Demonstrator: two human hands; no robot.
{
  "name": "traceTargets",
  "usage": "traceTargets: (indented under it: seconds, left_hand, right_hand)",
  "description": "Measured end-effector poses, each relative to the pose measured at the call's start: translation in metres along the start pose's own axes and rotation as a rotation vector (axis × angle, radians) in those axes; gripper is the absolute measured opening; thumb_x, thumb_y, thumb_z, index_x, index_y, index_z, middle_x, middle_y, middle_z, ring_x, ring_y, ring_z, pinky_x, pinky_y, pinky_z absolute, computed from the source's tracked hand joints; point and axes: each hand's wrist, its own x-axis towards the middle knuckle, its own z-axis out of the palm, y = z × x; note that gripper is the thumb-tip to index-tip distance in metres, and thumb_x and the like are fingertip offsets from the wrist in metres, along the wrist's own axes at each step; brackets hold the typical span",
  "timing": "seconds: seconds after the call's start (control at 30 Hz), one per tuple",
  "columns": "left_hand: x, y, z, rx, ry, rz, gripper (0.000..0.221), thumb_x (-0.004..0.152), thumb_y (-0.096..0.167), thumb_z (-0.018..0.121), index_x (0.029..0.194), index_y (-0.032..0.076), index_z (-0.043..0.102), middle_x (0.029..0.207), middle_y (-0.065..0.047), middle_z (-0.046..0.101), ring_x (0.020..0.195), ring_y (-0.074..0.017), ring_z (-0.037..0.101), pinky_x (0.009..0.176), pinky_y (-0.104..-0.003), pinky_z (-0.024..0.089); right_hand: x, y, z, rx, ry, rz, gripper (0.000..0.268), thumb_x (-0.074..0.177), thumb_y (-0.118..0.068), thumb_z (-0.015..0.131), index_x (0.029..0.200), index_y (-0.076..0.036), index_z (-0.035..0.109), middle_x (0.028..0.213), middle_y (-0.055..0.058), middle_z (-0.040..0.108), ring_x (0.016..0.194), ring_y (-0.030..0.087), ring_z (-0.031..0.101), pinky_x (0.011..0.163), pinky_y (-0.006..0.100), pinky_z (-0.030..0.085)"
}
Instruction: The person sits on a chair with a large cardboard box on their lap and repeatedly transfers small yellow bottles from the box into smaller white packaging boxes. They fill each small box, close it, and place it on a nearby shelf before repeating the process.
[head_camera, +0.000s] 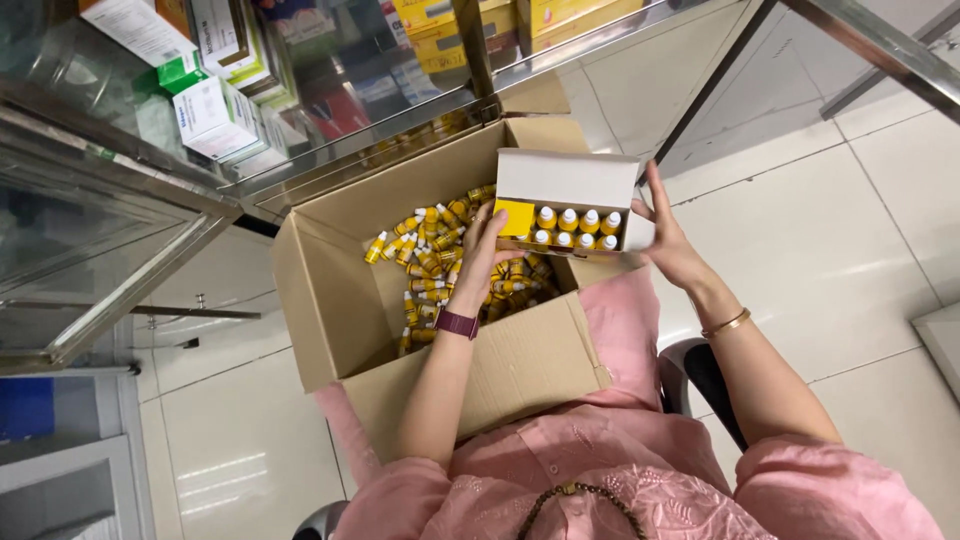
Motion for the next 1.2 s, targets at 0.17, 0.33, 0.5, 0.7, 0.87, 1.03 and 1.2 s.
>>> traceTargets:
  seconds: [0.17,0.33,0.5,0.7,0.87,1.03,1.2]
  left_hand:
    - [-0.001,0.006,0.008,0.079,0.080,0.005,0.057,0.099,0.041,0.059,0.144,0.007,0.051,0.118,-0.011,0.068,0.071,-0.0120,0.066,0.069,-0.035,0.064]
    - [0.001,0.007,0.011,0.125,0.074,0.012,0.056,0.099,0.042,0.058,0.143,0.007,0.051,0.120,-0.010,0.068,0.078,-0.0119,0.069,0.070,-0.033,0.064]
    - [0.002,0.005,0.014,0.215,0.097,0.032,0.056,0.100,0.043,0.056,0.143,0.008,0.052,0.119,-0.012,0.068,0.082,-0.0121,0.070,0.069,-0.031,0.063]
    - [0.013,-0.031,-0.006,0.176,0.075,0.044,0.063,0.100,0.052,0.044,0.152,0.018,0.033,0.146,-0.007,0.049,0.125,-0.0171,0.058,0.095,-0.040,0.056]
    - [-0.007,-0.004,0.006,-0.022,-0.133,0.429,0.070,0.108,0.057,0.031,0.163,0.013,0.029,0.167,-0.011,0.035,0.156,-0.0230,0.032,0.127,-0.042,0.027]
    - [-0.010,0.005,0.009,0.259,-0.093,0.409,0.073,0.107,0.058,0.036,0.163,0.013,0.026,0.167,-0.016,0.035,0.156,-0.0276,0.031,0.129,-0.046,0.021]
    - [-0.009,-0.001,0.003,0.164,-0.144,0.455,0.072,0.107,0.058,0.037,0.162,0.011,0.033,0.164,-0.015,0.040,0.154,-0.0271,0.035,0.128,-0.044,0.022]
  right_hand:
    - [0.005,0.009,-0.016,1.219,0.028,0.249,0.095,0.093,-0.028,0.074,0.168,-0.011,0.020,0.151,0.022,0.053,0.140,0.033,0.048,0.120,0.047,0.036]
    - [0.007,0.014,-0.006,0.908,-0.009,0.310,0.079,0.092,-0.013,0.069,0.162,-0.004,0.032,0.157,0.011,0.050,0.145,0.019,0.049,0.120,0.037,0.040]
    - [0.017,-0.017,0.024,0.559,0.050,0.208,0.063,0.102,-0.001,0.062,0.160,-0.004,0.039,0.142,0.014,0.060,0.125,0.020,0.061,0.107,0.033,0.053]
    - [0.016,-0.010,0.019,0.242,0.039,-0.086,0.034,0.095,0.010,0.060,0.124,-0.006,0.068,0.138,0.008,0.060,0.125,0.019,0.062,0.106,0.031,0.053]
    - [0.020,-0.063,0.009,0.260,-0.167,-0.055,0.043,0.085,0.002,0.054,0.124,-0.006,0.071,0.147,0.009,0.058,0.141,0.026,0.052,0.121,0.039,0.040]
    - [0.021,-0.085,0.008,0.051,-0.173,-0.226,0.048,0.089,-0.023,0.067,0.134,-0.008,0.064,0.145,0.009,0.058,0.139,0.027,0.052,0.119,0.041,0.038]
    - [0.019,-0.082,0.008,-0.105,-0.156,-0.111,0.045,0.090,-0.021,0.073,0.134,-0.009,0.068,0.143,0.010,0.063,0.135,0.027,0.058,0.117,0.043,0.043]
